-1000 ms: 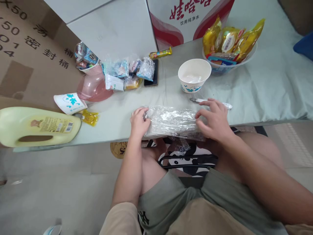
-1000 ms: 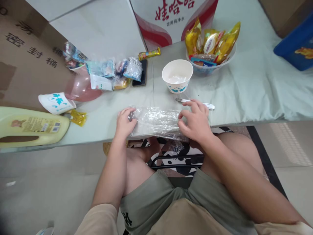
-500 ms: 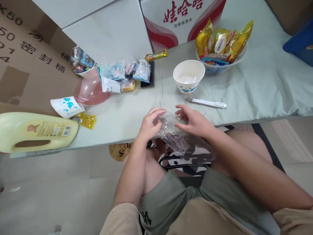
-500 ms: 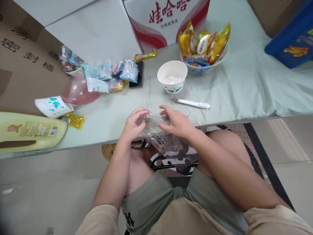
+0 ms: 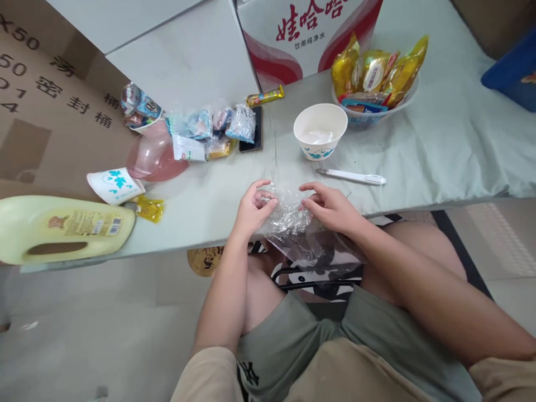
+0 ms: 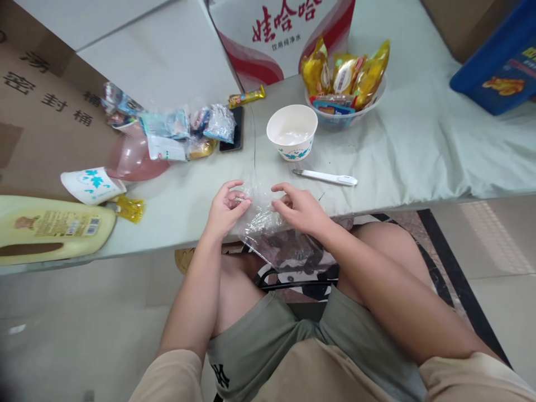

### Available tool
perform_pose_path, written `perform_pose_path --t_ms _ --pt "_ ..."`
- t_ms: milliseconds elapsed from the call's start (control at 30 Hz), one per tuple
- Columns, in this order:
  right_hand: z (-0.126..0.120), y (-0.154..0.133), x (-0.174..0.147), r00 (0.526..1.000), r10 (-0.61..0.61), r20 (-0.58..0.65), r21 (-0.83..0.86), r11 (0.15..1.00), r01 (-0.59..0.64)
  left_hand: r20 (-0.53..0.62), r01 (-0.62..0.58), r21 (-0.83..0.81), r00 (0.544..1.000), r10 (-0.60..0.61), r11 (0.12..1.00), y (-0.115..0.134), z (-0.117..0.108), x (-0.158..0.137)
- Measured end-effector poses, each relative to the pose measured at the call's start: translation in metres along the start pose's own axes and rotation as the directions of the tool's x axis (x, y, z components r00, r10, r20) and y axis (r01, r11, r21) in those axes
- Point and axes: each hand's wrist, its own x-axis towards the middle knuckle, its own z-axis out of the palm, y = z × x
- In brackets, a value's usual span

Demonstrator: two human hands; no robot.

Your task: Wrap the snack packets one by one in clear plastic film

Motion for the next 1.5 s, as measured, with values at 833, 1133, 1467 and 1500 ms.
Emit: perform_pose_path --t_ms 833,1133,1467,1500 --pt "0.003 -0.003 0.003 0.975 -0.064 -0.212 0.298 0.946 0.127 0.011 -0.004 -0.339 1.0 0.008 0.941 0.0 -0.006 0.004" --pt "-0.006 0.005 0.002 0.951 -0.091 -0.297 0.315 0.93 0.187 0.073 0.075 -0.201 0.995 -0.062 0.977 0.003 0.012 0.002" --pt "0.004 0.001 0.005 0.996 -0.021 -0.087 0.384 0.922 0.053 0.214 0.16 -0.382 0.973 -0.081 0.91 0.004 0.006 -0.004" --pt "0.004 -0.001 0.005 0.997 0.002 -0.078 0.403 0.915 0.029 0.239 0.197 -0.348 0.964 -0.116 0.916 0.003 0.006 -0.005"
